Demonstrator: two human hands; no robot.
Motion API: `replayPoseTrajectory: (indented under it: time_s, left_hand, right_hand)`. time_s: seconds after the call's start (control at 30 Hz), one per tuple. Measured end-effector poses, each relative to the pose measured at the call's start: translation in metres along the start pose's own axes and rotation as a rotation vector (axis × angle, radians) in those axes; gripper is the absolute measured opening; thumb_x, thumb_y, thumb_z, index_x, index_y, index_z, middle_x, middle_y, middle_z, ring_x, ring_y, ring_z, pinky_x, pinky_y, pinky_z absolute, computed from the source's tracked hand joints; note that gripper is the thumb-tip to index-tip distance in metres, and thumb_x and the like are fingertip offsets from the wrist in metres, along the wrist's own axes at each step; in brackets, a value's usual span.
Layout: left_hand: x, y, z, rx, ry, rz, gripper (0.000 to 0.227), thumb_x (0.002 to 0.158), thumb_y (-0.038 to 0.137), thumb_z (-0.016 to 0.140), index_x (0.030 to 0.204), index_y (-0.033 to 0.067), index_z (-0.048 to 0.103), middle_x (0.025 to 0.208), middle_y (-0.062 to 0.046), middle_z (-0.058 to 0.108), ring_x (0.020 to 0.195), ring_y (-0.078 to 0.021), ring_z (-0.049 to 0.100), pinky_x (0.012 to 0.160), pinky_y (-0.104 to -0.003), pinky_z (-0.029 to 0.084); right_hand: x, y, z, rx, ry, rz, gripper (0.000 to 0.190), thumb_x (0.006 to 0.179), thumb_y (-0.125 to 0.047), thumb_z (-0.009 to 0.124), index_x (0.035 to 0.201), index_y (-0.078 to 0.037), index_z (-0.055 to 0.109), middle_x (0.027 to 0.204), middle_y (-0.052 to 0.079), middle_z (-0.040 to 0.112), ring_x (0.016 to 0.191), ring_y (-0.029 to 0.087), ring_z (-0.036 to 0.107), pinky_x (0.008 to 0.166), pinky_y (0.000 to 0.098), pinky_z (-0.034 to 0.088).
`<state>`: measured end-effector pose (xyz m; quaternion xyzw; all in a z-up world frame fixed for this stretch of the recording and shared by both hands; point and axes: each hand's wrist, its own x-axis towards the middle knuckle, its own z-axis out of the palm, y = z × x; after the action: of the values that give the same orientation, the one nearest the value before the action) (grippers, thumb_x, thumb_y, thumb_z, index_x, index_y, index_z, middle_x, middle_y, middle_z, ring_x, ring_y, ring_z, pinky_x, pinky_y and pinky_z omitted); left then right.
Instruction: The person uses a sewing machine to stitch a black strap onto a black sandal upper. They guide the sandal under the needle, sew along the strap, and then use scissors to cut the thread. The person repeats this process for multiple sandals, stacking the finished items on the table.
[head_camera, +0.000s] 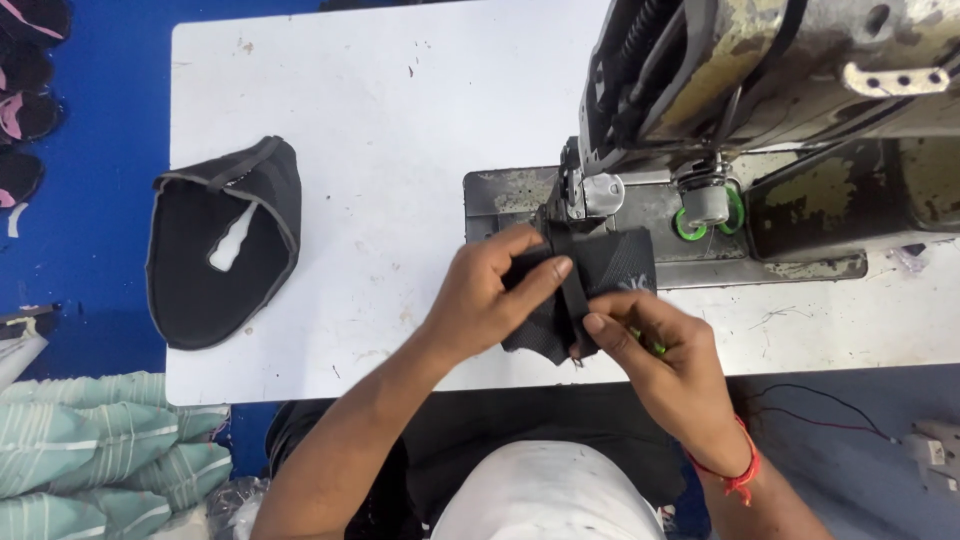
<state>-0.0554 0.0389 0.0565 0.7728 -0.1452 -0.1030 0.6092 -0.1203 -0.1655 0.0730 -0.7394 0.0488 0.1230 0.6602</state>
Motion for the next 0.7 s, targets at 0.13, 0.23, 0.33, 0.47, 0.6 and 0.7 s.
replayPoseTrajectory:
  time_s: [0.13, 0.23, 0.33, 0.47, 0.6, 0.7]
  left_hand:
    - [0.003, 0.004, -0.004, -0.047, 0.016, 0.025, 0.023, 0.098, 0.028, 0.070, 0.093, 0.0060, 0.071, 0.074, 0.001, 0.067, 0.062, -0.0040, 0.060, 0.053, -0.023, 0.045]
    - [0.004, 0.001, -0.005, -0.069, 0.002, 0.003, 0.023, 0.097, 0.028, 0.070, 0.092, 0.0062, 0.071, 0.073, 0.001, 0.068, 0.062, -0.0040, 0.062, 0.054, -0.023, 0.047]
    - [0.004, -0.001, -0.006, -0.091, -0.003, 0.008, 0.024, 0.097, 0.029, 0.071, 0.092, 0.0056, 0.071, 0.073, 0.001, 0.068, 0.063, -0.0045, 0.063, 0.055, -0.023, 0.048]
    - [0.005, -0.001, -0.008, -0.053, 0.002, 0.019, 0.024, 0.097, 0.028, 0.072, 0.091, 0.0047, 0.072, 0.073, -0.001, 0.068, 0.064, -0.0064, 0.062, 0.055, -0.024, 0.047]
    - [0.006, 0.000, -0.008, -0.080, -0.007, 0.005, 0.024, 0.096, 0.029, 0.071, 0.093, 0.0052, 0.072, 0.075, 0.000, 0.070, 0.065, -0.0060, 0.066, 0.056, -0.023, 0.051]
    - [0.005, 0.000, -0.008, -0.093, -0.012, -0.015, 0.025, 0.095, 0.029, 0.071, 0.092, 0.0047, 0.071, 0.073, -0.001, 0.070, 0.063, -0.0066, 0.066, 0.054, -0.023, 0.050]
  right_hand:
    - [0.001, 0.005, -0.001, 0.108, 0.001, -0.056, 0.027, 0.092, 0.001, 0.069, 0.118, 0.001, 0.061, 0.088, 0.007, 0.073, 0.083, 0.011, 0.073, 0.073, 0.0240, 0.058]
    - [0.002, 0.010, -0.003, 0.094, -0.012, -0.081, 0.033, 0.092, 0.003, 0.069, 0.122, -0.001, 0.057, 0.091, 0.007, 0.073, 0.086, 0.011, 0.072, 0.074, 0.0233, 0.057]
    - [0.002, 0.010, -0.007, 0.062, -0.041, -0.058, 0.035, 0.090, 0.004, 0.070, 0.122, -0.001, 0.058, 0.092, 0.007, 0.074, 0.086, 0.010, 0.071, 0.070, 0.0225, 0.055]
    - [0.002, 0.001, -0.010, 0.044, -0.119, -0.036, 0.036, 0.086, 0.005, 0.070, 0.119, -0.003, 0.059, 0.095, 0.006, 0.074, 0.086, 0.008, 0.072, 0.070, 0.0214, 0.056]
    - [0.002, 0.010, -0.011, 0.064, -0.104, -0.033, 0.030, 0.088, 0.004, 0.072, 0.115, -0.002, 0.062, 0.093, 0.007, 0.074, 0.081, 0.007, 0.067, 0.063, 0.0219, 0.049]
    - [0.002, 0.015, -0.010, 0.062, -0.058, -0.084, 0.017, 0.094, 0.002, 0.070, 0.109, -0.001, 0.065, 0.091, 0.005, 0.072, 0.082, 0.007, 0.067, 0.068, 0.0221, 0.051]
